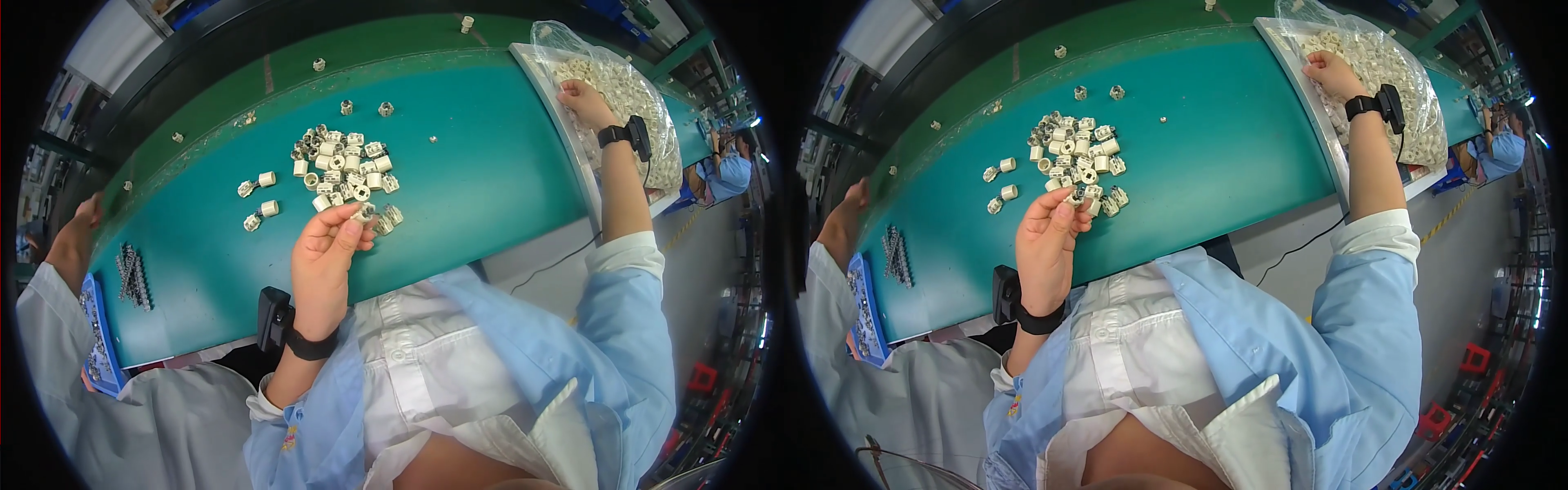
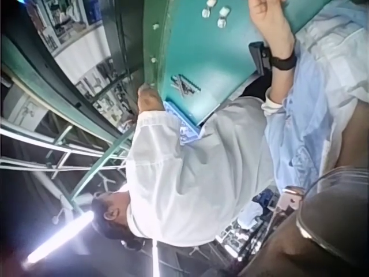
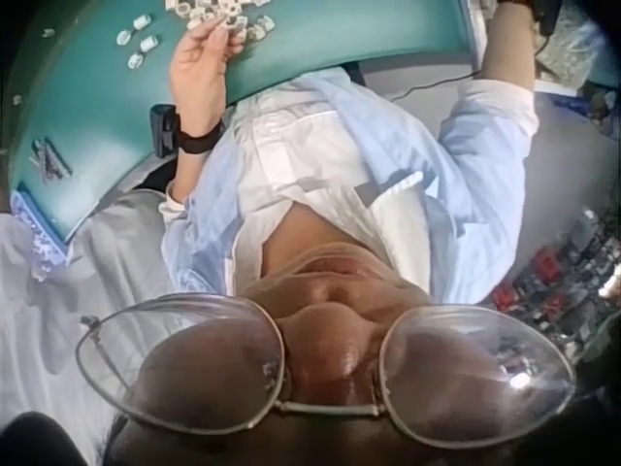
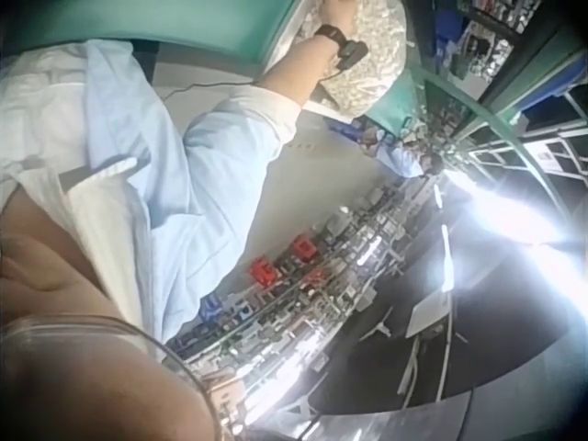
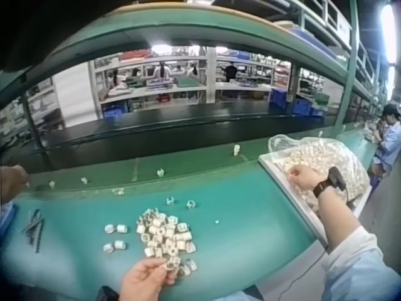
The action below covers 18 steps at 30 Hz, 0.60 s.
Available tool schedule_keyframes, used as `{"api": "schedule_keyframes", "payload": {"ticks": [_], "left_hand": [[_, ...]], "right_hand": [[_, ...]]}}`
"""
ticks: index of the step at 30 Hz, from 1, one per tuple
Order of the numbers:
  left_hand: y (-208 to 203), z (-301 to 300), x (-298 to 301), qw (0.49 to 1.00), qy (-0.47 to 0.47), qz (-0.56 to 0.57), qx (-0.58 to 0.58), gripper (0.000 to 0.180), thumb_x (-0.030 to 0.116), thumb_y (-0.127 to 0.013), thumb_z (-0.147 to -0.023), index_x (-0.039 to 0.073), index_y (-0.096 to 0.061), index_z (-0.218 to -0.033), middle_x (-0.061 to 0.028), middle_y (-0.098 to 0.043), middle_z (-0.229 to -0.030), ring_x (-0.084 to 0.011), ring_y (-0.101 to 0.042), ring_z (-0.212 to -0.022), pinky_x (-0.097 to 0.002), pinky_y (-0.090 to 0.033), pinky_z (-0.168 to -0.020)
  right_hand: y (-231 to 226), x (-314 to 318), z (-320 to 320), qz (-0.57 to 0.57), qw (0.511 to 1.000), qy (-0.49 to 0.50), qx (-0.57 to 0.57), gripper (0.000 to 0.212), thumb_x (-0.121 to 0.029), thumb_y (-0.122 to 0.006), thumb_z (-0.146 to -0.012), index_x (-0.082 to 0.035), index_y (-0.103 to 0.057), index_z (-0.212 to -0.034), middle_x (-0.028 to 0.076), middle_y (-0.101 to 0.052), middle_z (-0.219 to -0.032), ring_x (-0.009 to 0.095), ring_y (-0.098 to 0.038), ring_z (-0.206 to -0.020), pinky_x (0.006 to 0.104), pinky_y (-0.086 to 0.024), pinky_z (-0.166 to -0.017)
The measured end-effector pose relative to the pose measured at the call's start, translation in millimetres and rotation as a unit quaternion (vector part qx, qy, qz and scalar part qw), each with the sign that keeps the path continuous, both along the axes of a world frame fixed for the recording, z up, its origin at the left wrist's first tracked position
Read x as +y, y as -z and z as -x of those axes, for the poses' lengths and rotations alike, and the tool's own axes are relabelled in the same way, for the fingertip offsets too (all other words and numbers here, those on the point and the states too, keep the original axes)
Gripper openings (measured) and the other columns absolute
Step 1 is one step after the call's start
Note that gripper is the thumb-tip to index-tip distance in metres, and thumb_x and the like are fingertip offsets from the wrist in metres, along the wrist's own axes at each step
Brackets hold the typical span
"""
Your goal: The person picks up a plastic housing and a metal component, fits the component into the housing, and then presses a plastic cap onto the assembly before placing it on the workbench.
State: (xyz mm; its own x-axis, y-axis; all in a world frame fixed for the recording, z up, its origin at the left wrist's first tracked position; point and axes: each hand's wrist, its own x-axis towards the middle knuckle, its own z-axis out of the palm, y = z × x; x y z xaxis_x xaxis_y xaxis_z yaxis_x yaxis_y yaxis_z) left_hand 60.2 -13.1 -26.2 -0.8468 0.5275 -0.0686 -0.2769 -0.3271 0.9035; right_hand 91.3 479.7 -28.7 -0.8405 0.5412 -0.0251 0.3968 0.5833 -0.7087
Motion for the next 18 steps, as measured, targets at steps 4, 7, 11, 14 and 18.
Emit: {"api": "schedule_keyframes", "payload": {"ticks": [4,7,11,14,18], "left_hand": [[0,0,-1,1.000,-0.016,0.005,-0.009,0.020,0.010,-0.052,-0.085,-0.001,-0.053,-0.101,-0.0074,-0.060,-0.087,-0.0088,-0.055,-0.075,-0.0206,-0.044,-0.069],[2,2,-2,1.000,-0.019,0.006,-0.015,0.020,0.010,-0.053,-0.084,-0.001,-0.053,-0.101,-0.0068,-0.060,-0.087,-0.0089,-0.055,-0.075,-0.0207,-0.044,-0.069],[5,4,-4,1.000,-0.020,-0.004,-0.023,0.020,0.009,-0.054,-0.084,-0.001,-0.053,-0.101,-0.0059,-0.060,-0.086,-0.0090,-0.054,-0.075,-0.0209,-0.044,-0.069],[5,5,-7,0.999,-0.016,-0.016,-0.022,0.020,0.008,-0.054,-0.084,-0.001,-0.053,-0.101,-0.0051,-0.059,-0.085,-0.0088,-0.054,-0.075,-0.0208,-0.044,-0.069],[1,6,-8,0.999,-0.019,-0.026,-0.027,0.020,0.008,-0.054,-0.084,-0.001,-0.053,-0.102,-0.0048,-0.059,-0.085,-0.0083,-0.054,-0.074,-0.0207,-0.044,-0.068]], "right_hand": [[-7,-8,-1,-0.042,0.998,0.000,-0.044,0.026,-0.022,-0.061,-0.076,-0.002,-0.056,-0.092,0.004,-0.057,-0.077,0.013,-0.052,-0.070,0.0264,-0.043,-0.063],[-2,3,-4,-0.121,0.991,0.009,-0.053,0.027,-0.022,-0.061,-0.076,-0.001,-0.057,-0.092,0.005,-0.058,-0.078,0.013,-0.053,-0.070,0.0262,-0.043,-0.064],[-4,10,0,-0.151,0.988,0.024,-0.038,0.027,-0.023,-0.062,-0.076,-0.002,-0.059,-0.094,0.007,-0.060,-0.082,0.014,-0.055,-0.072,0.0256,-0.043,-0.065],[-14,15,3,-0.141,0.989,0.049,-0.011,0.029,-0.023,-0.062,-0.077,-0.002,-0.059,-0.096,0.006,-0.061,-0.085,0.013,-0.055,-0.075,0.0249,-0.043,-0.067],[-26,23,-10,-0.139,0.984,0.096,0.063,0.031,-0.024,-0.061,-0.078,-0.003,-0.058,-0.100,0.004,-0.061,-0.088,0.012,-0.055,-0.077,0.0233,-0.043,-0.068]]}}
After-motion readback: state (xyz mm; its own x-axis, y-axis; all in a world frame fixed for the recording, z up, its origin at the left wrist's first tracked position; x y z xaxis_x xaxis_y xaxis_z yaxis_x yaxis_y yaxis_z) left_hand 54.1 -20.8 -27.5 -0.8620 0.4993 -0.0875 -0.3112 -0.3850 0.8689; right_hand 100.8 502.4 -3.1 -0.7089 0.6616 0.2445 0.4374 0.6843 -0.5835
